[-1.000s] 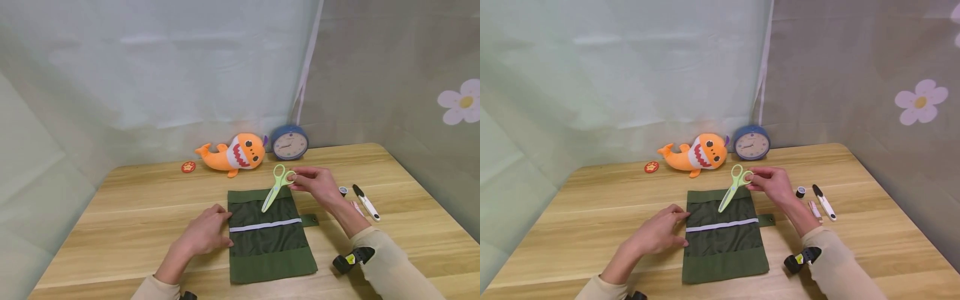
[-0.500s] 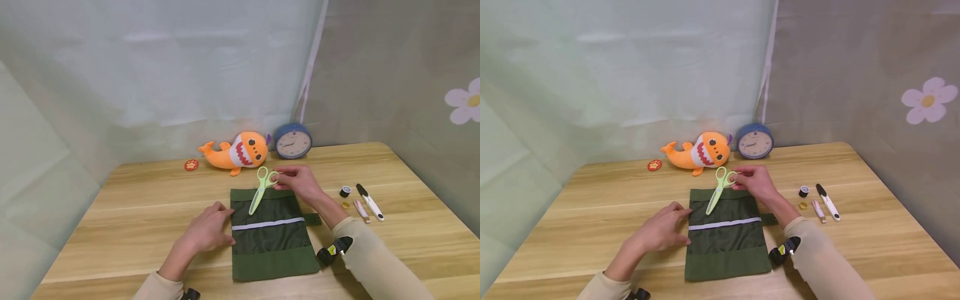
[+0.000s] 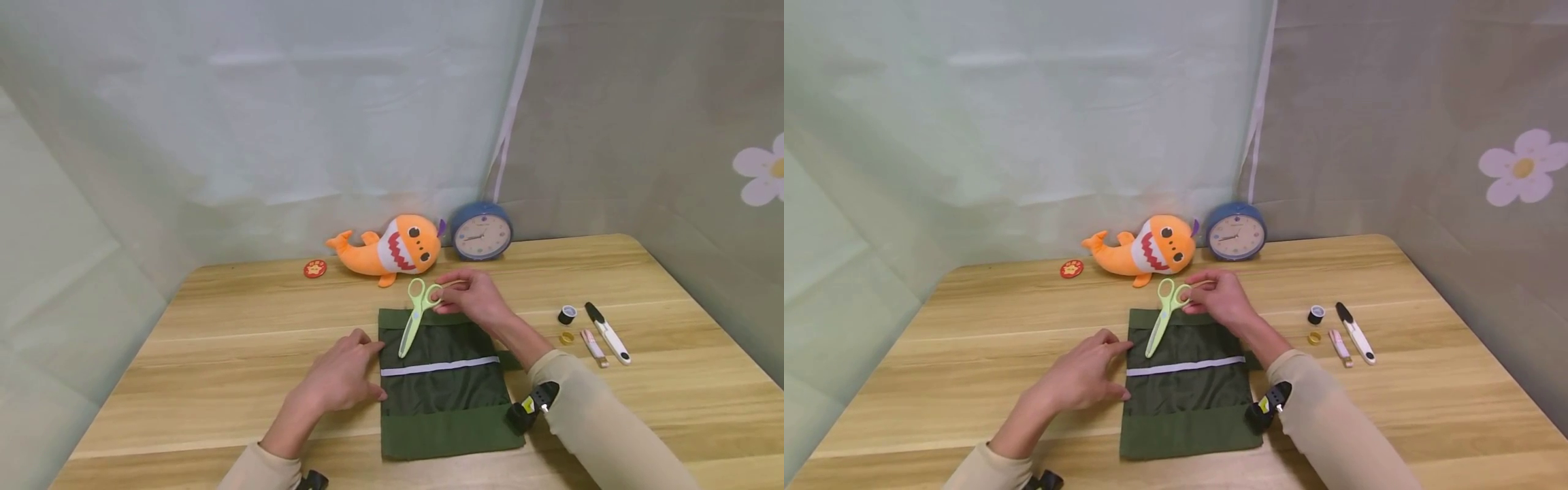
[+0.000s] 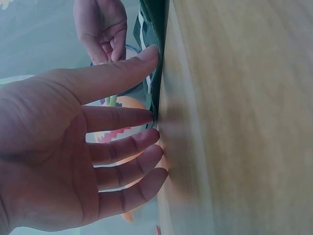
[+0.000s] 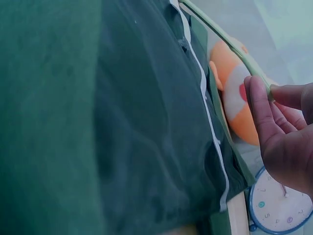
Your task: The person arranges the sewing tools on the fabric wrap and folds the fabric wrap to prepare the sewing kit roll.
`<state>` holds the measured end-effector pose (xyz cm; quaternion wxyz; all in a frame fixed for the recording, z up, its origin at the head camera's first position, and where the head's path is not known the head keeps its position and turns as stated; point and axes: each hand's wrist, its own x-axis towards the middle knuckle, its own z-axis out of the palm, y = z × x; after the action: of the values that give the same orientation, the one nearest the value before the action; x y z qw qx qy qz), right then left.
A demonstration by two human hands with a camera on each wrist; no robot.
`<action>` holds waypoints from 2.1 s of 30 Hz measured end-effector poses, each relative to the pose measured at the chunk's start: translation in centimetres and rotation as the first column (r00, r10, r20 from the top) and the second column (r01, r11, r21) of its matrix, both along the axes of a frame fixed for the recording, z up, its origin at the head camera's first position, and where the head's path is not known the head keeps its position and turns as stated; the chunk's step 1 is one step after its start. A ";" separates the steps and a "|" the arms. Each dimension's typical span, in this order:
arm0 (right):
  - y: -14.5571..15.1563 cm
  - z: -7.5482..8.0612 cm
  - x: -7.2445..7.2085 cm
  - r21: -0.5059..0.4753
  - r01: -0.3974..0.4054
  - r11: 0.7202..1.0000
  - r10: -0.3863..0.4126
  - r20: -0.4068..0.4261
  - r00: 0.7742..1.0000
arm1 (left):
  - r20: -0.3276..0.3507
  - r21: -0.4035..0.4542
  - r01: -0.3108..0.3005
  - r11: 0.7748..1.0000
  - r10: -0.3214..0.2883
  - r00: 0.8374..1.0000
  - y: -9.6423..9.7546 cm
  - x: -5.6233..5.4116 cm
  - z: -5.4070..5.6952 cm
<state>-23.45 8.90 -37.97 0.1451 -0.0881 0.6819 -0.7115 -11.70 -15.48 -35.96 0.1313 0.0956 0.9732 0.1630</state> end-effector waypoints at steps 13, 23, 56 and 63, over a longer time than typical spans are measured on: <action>-1.7 -0.7 -0.2 0.035 -0.038 0.999 0.038 -0.007 0.999 | -0.007 -0.005 0.004 1.000 -0.004 1.000 0.0 0.0 0.0; -2.5 -0.8 0.1 0.104 -0.069 0.992 0.071 -0.016 0.997 | -0.023 -0.010 0.008 1.000 -0.008 1.000 0.0 0.1 0.0; -3.3 -0.9 0.8 0.258 -0.219 0.941 0.213 0.052 0.976 | -0.029 0.020 0.018 1.000 -0.017 0.999 0.0 0.1 -0.2; -3.5 -0.7 1.2 0.349 -0.238 0.907 0.244 0.027 0.969 | -0.028 0.020 0.018 1.000 -0.018 0.999 0.0 0.2 -0.1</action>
<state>-22.26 5.36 -38.71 0.2390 -0.1505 0.7824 -0.5550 -11.53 -15.45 -36.10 0.1183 0.1080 0.9723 0.1703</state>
